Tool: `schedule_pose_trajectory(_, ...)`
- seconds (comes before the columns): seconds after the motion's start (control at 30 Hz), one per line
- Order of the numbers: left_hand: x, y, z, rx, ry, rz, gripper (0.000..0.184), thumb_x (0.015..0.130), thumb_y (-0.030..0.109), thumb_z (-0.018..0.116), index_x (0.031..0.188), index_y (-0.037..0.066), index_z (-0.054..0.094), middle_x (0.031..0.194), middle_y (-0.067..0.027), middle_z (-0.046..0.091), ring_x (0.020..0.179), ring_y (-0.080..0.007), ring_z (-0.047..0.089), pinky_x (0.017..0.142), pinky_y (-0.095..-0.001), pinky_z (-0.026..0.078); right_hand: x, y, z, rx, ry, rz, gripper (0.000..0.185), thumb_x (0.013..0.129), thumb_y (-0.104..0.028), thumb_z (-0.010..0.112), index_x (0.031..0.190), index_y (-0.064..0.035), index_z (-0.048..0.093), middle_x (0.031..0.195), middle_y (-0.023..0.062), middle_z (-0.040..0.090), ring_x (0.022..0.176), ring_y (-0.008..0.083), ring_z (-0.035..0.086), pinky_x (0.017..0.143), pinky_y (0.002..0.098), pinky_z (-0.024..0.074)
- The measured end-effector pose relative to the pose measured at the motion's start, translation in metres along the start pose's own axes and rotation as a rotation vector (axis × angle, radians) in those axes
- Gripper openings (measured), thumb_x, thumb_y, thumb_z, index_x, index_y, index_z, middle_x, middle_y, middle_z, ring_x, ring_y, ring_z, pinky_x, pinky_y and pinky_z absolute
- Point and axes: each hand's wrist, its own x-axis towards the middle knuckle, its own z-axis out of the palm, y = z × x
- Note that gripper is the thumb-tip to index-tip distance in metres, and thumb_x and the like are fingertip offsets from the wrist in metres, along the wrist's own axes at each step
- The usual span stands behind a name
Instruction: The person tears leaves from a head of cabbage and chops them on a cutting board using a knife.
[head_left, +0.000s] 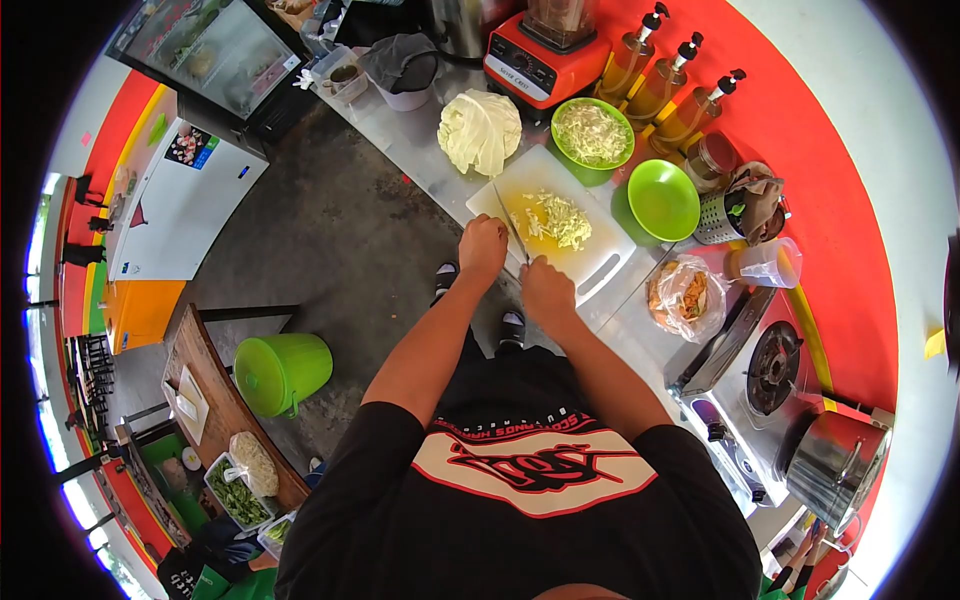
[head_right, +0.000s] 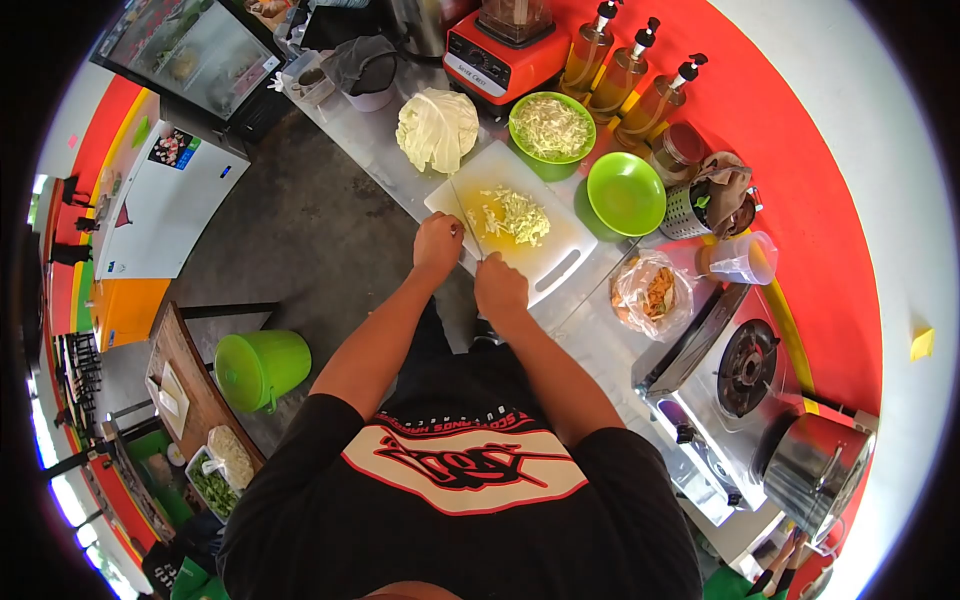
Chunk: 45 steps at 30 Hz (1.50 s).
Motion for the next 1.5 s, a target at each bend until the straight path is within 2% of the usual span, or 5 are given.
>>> schedule_pose_trajectory(0.43, -0.011, -0.005, 0.001, -0.109, 0.100, -0.017, 0.012, 0.087, 0.010, 0.069, 0.095, 0.004, 0.076, 0.099, -0.0154, 0.073, 0.089, -0.0356, 0.070, 0.080, -0.0446, 0.055, 0.023, 0.004, -0.042, 0.003, -0.121, -0.070, 0.038, 0.104, -0.032, 0.052, 0.107, 0.0025, 0.068, 0.103, 0.0251, 0.072, 0.096, 0.0413, 0.072, 0.085, 0.0499, 0.0561)
schedule_pose_trajectory(1.07, -0.023, 0.000, 0.011, -0.112, 0.042, -0.073, 0.007, 0.089, 0.011, 0.068, 0.091, 0.007, 0.072, 0.100, -0.0113, 0.065, 0.097, -0.0349, 0.064, 0.082, -0.0464, 0.053, -0.021, 0.004, -0.009, 0.038, -0.022, -0.014, 0.034, 0.106, -0.030, 0.049, 0.102, 0.0026, 0.059, 0.092, 0.0260, 0.072, 0.087, 0.0436, 0.072, 0.080, 0.0512, 0.0562)
schedule_pose_trajectory(1.17, -0.023, 0.001, 0.013, -0.130, 0.060, -0.082, 0.007, 0.089, 0.011, 0.067, 0.091, 0.006, 0.072, 0.098, -0.0113, 0.066, 0.093, -0.0348, 0.065, 0.081, -0.0455, 0.053, -0.020, 0.005, 0.001, 0.056, -0.030, 0.013, 0.035, 0.106, -0.031, 0.048, 0.102, 0.0025, 0.058, 0.089, 0.0246, 0.072, 0.086, 0.0430, 0.072, 0.080, 0.0508, 0.0565)
schedule_pose_trajectory(1.23, -0.024, 0.000, 0.016, -0.184, 0.145, -0.060, 0.006, 0.087, 0.007, 0.070, 0.090, 0.003, 0.073, 0.086, -0.0123, 0.066, 0.077, -0.0311, 0.069, 0.071, -0.0411, 0.054, -0.018, 0.007, 0.013, 0.074, -0.026, 0.034, 0.036, 0.106, -0.032, 0.049, 0.103, 0.0022, 0.058, 0.088, 0.0243, 0.073, 0.086, 0.0429, 0.072, 0.080, 0.0504, 0.0567)
schedule_pose_trajectory(1.5, -0.030, -0.003, 0.012, -0.218, 0.128, 0.021, 0.010, 0.089, 0.010, 0.067, 0.093, 0.003, 0.073, 0.084, -0.0125, 0.066, 0.083, -0.0336, 0.065, 0.076, -0.0441, 0.052, 0.023, 0.010, 0.004, 0.072, 0.042, -0.083, 0.039, 0.105, -0.034, 0.048, 0.104, 0.0038, 0.059, 0.088, 0.0261, 0.072, 0.082, 0.0431, 0.072, 0.076, 0.0517, 0.0569)
